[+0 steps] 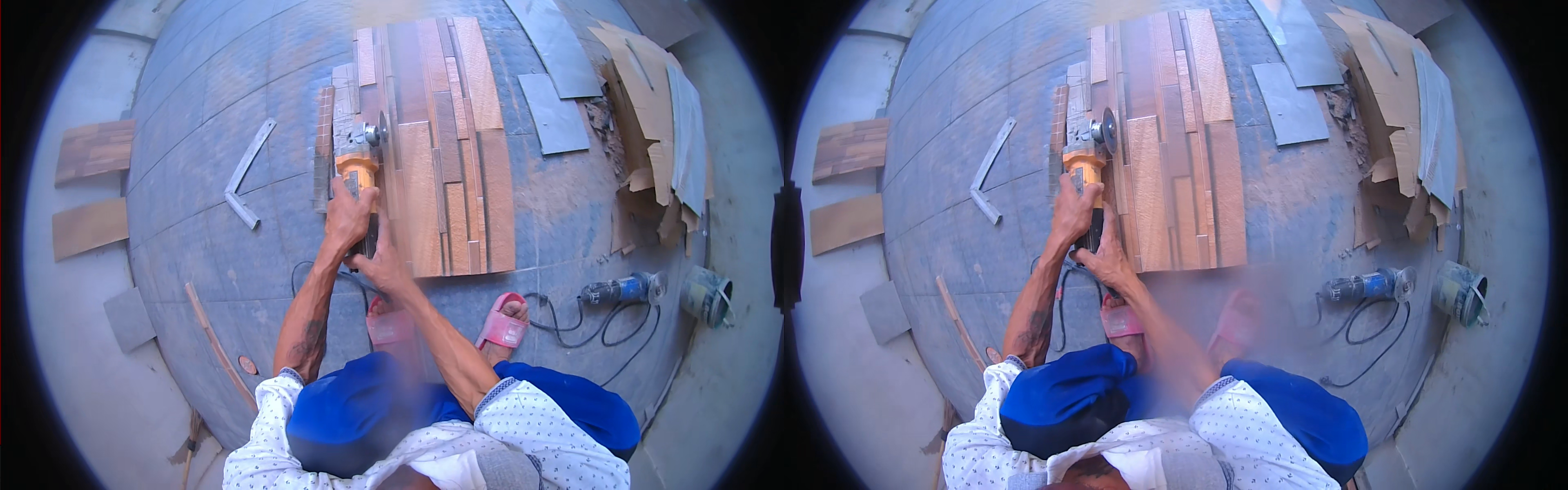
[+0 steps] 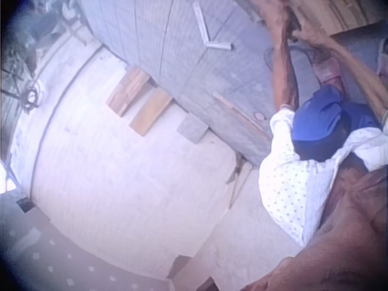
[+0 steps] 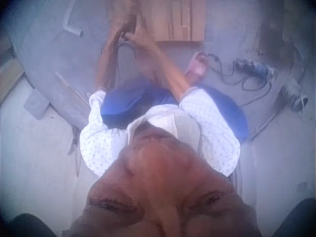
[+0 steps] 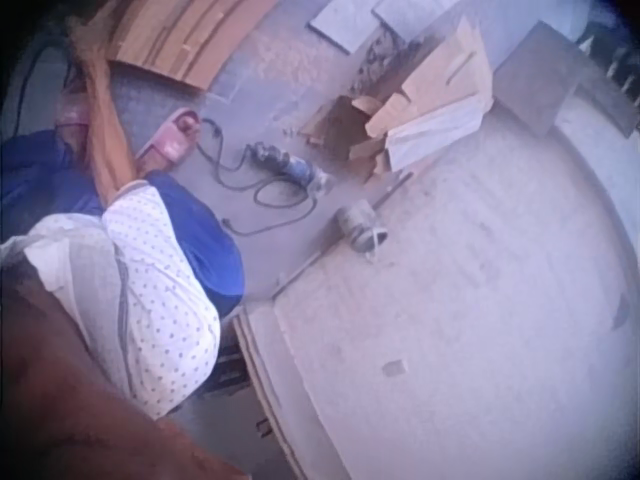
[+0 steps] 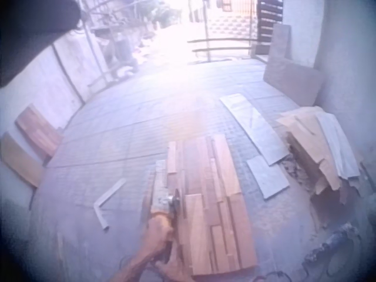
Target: The person connects the power cord, cuts tiles using an angle grinder, and stacks the cut tiles by hand.
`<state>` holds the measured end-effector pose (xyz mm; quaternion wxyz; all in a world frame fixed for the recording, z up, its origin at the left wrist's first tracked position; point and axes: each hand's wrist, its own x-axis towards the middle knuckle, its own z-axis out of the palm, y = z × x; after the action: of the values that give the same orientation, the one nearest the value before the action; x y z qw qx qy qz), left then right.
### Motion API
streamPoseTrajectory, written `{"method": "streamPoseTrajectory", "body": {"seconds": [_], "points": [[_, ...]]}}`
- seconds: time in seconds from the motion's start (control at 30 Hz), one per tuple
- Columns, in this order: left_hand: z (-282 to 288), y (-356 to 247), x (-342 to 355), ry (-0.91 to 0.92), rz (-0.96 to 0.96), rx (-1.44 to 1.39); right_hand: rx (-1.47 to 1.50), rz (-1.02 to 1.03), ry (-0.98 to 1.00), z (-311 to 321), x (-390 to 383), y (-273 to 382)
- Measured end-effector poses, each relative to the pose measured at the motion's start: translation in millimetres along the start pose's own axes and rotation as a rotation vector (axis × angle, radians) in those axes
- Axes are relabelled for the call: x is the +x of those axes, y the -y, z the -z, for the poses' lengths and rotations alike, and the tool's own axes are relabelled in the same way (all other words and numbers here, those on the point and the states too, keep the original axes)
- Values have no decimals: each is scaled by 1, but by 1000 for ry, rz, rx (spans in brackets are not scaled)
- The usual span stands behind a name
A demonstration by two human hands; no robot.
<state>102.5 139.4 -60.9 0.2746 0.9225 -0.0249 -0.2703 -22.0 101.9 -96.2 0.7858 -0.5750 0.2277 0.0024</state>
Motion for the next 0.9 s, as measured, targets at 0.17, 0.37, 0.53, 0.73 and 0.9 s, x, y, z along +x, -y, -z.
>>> {"method": "streamPoseTrajectory", "body": {"seconds": [0.17, 0.37, 0.53, 0.73, 0.9], "points": [[0, 3, -6, -16, -70, -13, 4, 13, 8, 0, -5, -5], [-1, 6, -12, -19, -86, -26, -41, 52, -14, -2, -11, -8], [-1, 11, -15, -6, -74, -45, 9, 4, 27, -2, -16, -11], [30, 17, -61, -55, -220, -427, -181, 173, 75, -22, -45, 5], [85, 32, -59, -145, -310, -487, -134, 212, 248, -55, -52, 32]]}}
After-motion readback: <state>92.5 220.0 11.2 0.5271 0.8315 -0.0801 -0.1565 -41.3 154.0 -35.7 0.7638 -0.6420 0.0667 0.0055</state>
